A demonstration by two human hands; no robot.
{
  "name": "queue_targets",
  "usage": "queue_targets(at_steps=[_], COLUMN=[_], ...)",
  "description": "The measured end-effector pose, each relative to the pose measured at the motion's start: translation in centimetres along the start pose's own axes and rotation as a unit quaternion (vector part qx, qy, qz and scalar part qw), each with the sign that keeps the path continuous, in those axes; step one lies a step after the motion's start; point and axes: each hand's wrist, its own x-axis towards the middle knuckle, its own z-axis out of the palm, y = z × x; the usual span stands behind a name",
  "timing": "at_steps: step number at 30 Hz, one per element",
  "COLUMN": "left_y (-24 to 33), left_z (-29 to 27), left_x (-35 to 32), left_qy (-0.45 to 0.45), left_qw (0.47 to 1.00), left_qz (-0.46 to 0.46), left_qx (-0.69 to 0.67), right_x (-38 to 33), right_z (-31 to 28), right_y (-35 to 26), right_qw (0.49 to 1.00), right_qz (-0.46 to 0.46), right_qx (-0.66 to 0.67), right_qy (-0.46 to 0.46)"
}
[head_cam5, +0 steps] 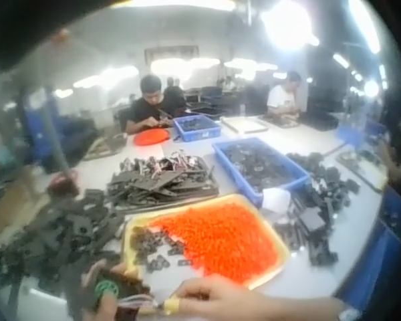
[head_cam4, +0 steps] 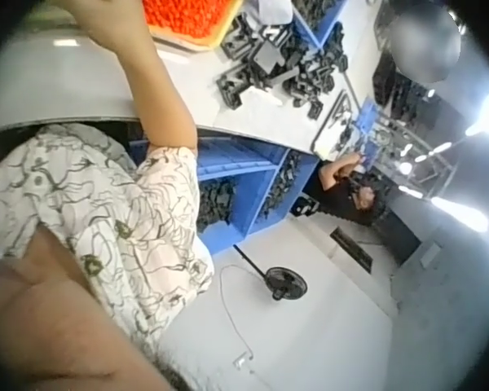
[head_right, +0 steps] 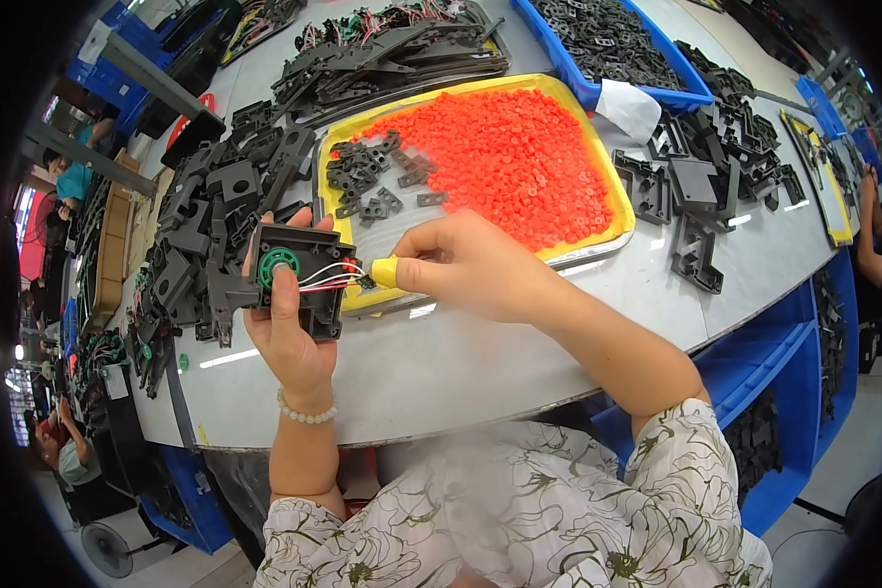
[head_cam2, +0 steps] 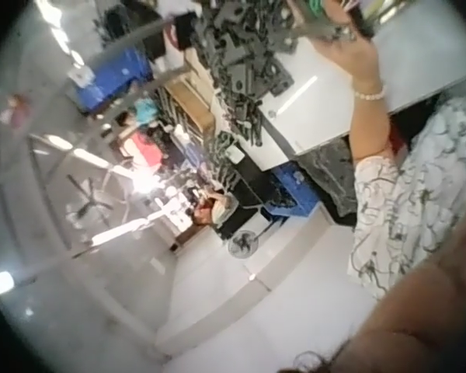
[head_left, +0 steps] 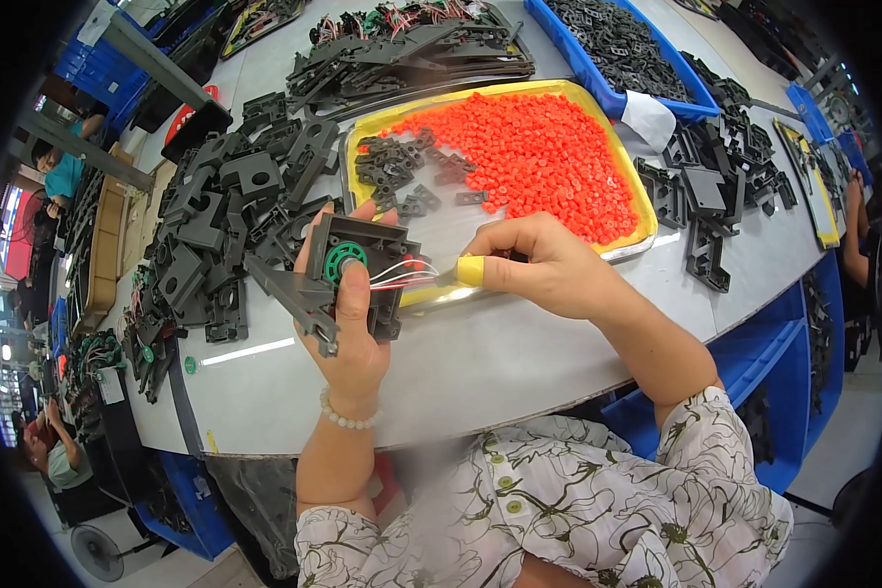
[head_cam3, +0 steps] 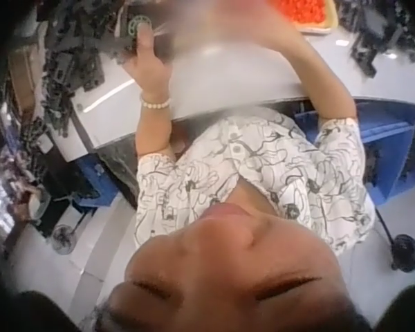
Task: The person assembles electronic components and an internal fan into plastic housings by connecting internal wiring and securing the components with screws using a manual screwdriver.
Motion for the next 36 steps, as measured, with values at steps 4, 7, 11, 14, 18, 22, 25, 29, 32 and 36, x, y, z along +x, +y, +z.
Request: queue_targets(at_steps=[4,7,11,14,18,22,25,29,32,36], left_y=[0.0,0.0,0.1,0.3,0.3,0.4,0.3,0.3,0.1,0.1], left_z=[0.0,0.1,0.2,0.3,0.3,0.2,-0.1,-0.1,-0.2,0.2], left_x=[-0.1,-0.2,-0.2,-0.2,-0.1,-0.2,-0.1,0.0,0.0,0.0], left_qy=[-0.001,-0.007,-0.016,-0.006,-0.003,0.0,-0.008,0.014,0.004,0.021], left_qw=[1.0,0.999,0.997,0.997,0.997,0.998,1.0,0.999,0.999,1.0], left_qz=[0.02,0.031,0.047,0.053,0.049,0.037,-0.001,-0.039,-0.033,-0.023], left_qx=[0.024,0.035,0.063,0.063,0.058,0.051,0.012,-0.028,-0.034,-0.005], right_x=[0.2,0.4,0.6,0.3,0.1,-0.4,-0.4,-0.5,-0.4,-0.7], right_z=[0.0,-0.4,-0.4,-0.1,-0.1,-0.1,0.3,0.5,0.4,0.3], right_y=[0.2,0.3,1.0,1.0,0.8,-0.3,0.0,0.0,0.3,-0.1], right_qw=[1.0,0.998,0.997,0.998,0.997,0.988,0.953,0.845,0.843,0.875], right_qz=[0.004,0.058,0.046,0.003,-0.071,-0.134,-0.23,-0.377,-0.384,-0.352], right_qx=[0.013,0.034,0.028,0.047,0.012,-0.076,-0.174,-0.348,-0.346,-0.307], right_qy=[-0.006,-0.011,-0.046,-0.046,-0.004,0.015,0.092,0.149,0.145,0.125])
